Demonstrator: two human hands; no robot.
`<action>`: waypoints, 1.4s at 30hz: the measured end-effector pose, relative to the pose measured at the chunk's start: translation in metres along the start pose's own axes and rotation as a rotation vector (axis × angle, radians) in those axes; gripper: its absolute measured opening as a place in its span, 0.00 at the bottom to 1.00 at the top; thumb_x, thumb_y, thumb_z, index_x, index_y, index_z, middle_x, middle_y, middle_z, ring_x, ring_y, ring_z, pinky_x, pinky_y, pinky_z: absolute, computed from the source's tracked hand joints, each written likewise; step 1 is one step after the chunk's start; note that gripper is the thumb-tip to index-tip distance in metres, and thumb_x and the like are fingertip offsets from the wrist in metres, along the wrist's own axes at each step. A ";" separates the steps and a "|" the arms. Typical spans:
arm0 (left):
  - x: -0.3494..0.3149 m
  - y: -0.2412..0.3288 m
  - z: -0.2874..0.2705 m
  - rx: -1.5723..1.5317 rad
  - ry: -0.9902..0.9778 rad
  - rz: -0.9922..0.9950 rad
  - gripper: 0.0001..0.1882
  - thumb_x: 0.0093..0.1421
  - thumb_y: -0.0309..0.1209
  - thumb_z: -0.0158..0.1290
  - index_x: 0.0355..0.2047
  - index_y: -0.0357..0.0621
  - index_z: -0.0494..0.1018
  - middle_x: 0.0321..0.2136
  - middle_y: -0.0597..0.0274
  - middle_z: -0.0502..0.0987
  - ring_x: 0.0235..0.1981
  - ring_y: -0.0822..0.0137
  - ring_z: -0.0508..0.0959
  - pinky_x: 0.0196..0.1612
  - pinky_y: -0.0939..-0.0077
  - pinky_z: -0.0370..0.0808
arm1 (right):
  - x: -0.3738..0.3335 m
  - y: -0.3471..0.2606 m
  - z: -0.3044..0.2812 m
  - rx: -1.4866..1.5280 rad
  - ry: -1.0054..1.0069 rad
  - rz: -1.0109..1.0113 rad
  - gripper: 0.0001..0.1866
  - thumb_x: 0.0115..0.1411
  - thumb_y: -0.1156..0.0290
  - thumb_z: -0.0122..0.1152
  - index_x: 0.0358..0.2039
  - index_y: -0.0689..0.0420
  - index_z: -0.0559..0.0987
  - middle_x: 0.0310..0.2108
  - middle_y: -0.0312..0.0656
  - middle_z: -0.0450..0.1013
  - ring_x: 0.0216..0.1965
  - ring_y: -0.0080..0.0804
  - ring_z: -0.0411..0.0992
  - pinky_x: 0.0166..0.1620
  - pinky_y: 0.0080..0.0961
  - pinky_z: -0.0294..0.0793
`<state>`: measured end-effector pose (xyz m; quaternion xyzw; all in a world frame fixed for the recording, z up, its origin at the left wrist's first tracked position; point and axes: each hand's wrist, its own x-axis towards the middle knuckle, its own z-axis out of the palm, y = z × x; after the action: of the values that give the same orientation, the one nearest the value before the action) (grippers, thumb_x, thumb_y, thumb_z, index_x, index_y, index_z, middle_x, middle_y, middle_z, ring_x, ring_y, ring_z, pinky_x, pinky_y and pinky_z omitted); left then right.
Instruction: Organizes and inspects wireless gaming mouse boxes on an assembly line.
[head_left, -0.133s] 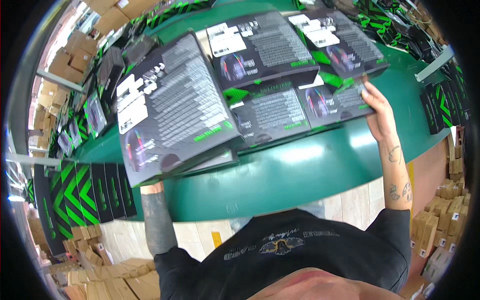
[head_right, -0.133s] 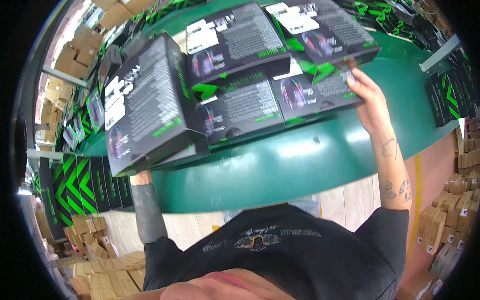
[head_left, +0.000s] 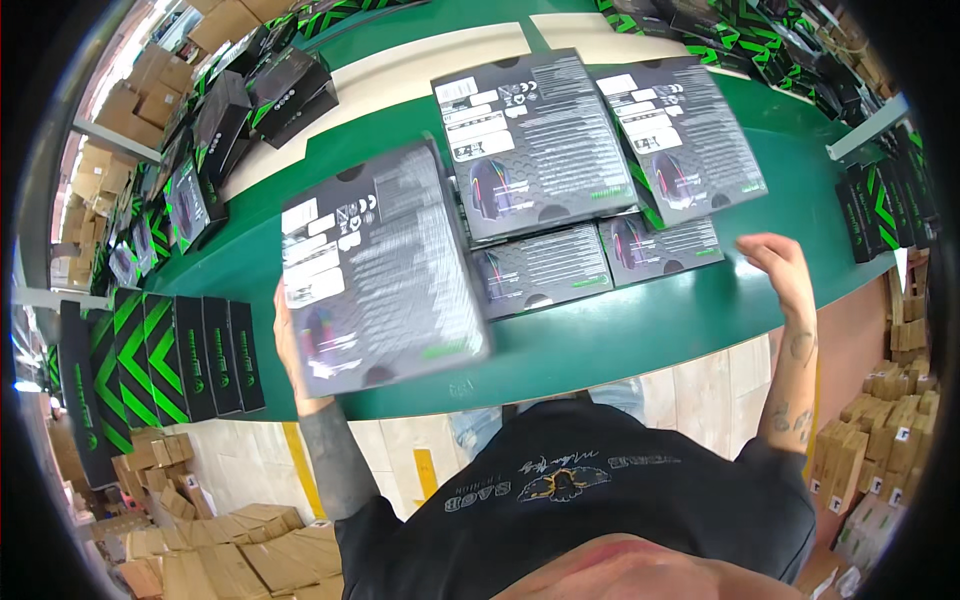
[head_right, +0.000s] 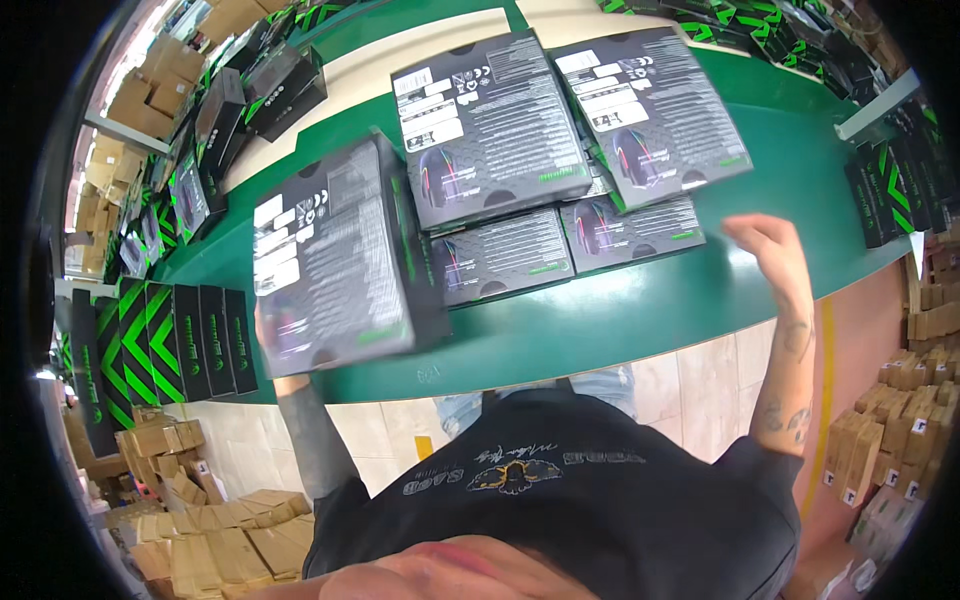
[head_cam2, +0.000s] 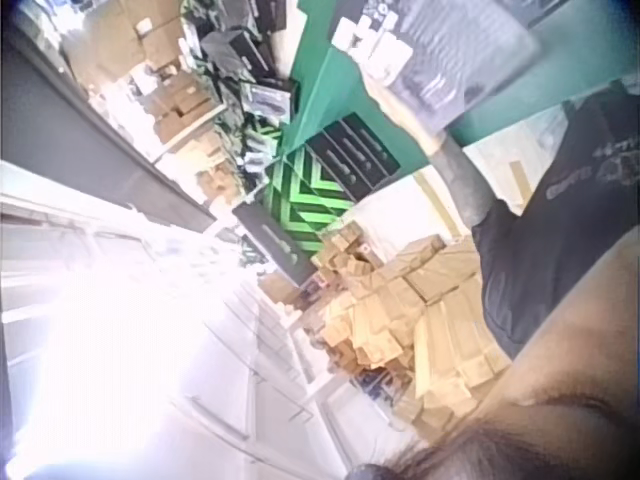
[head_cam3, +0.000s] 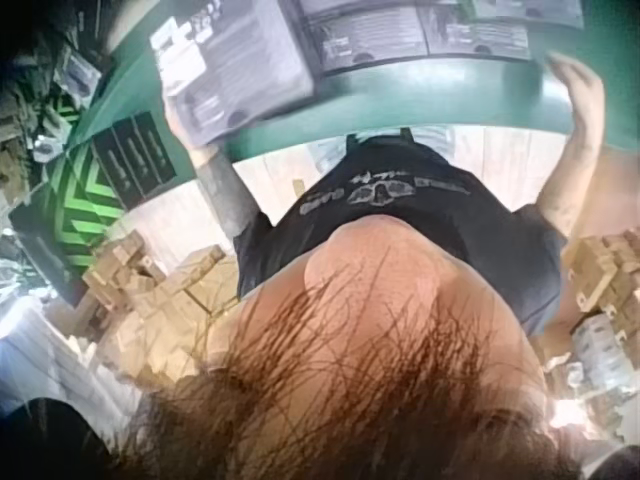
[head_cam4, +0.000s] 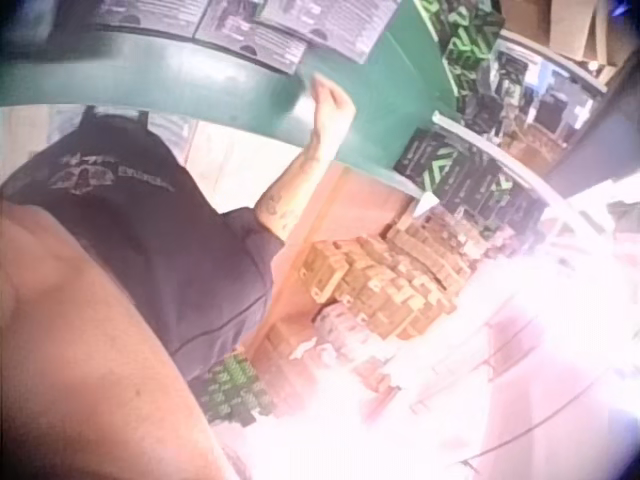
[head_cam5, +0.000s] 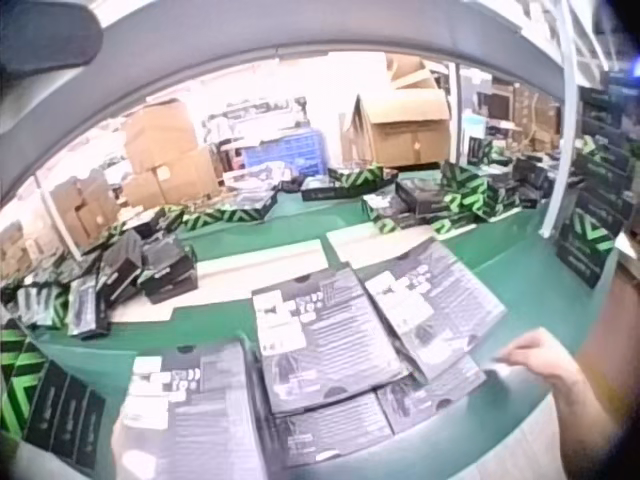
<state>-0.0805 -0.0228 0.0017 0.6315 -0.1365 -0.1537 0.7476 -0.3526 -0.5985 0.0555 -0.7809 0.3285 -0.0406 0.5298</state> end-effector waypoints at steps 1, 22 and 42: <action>0.000 0.006 0.020 -0.227 0.227 0.001 0.29 0.66 0.48 0.33 0.58 0.36 0.58 0.54 0.53 0.66 0.52 0.62 0.69 0.54 0.70 0.65 | 0.002 0.009 -0.009 -0.045 0.112 0.029 0.18 0.58 0.63 0.55 0.44 0.60 0.76 0.42 0.40 0.74 0.46 0.29 0.69 0.50 0.27 0.66; -0.007 0.066 0.087 -0.183 0.102 -0.104 0.32 0.55 0.33 0.43 0.58 0.29 0.55 0.52 0.49 0.67 0.52 0.63 0.68 0.55 0.75 0.63 | 0.084 -0.071 0.071 0.345 -0.170 -0.369 0.37 0.52 0.65 0.63 0.60 0.60 0.59 0.50 0.45 0.68 0.48 0.28 0.68 0.51 0.21 0.65; -0.044 0.072 0.107 0.676 0.043 0.306 0.30 0.64 0.42 0.32 0.58 0.29 0.55 0.60 0.45 0.56 0.62 0.54 0.55 0.62 0.66 0.48 | -0.049 -0.155 0.235 0.510 -0.409 -0.709 0.41 0.52 0.69 0.64 0.62 0.57 0.52 0.60 0.54 0.52 0.59 0.42 0.56 0.55 0.31 0.65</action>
<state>-0.1591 -0.0907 0.0900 0.8181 -0.2569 0.0270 0.5138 -0.2212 -0.3488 0.0998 -0.6818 -0.0895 -0.1437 0.7117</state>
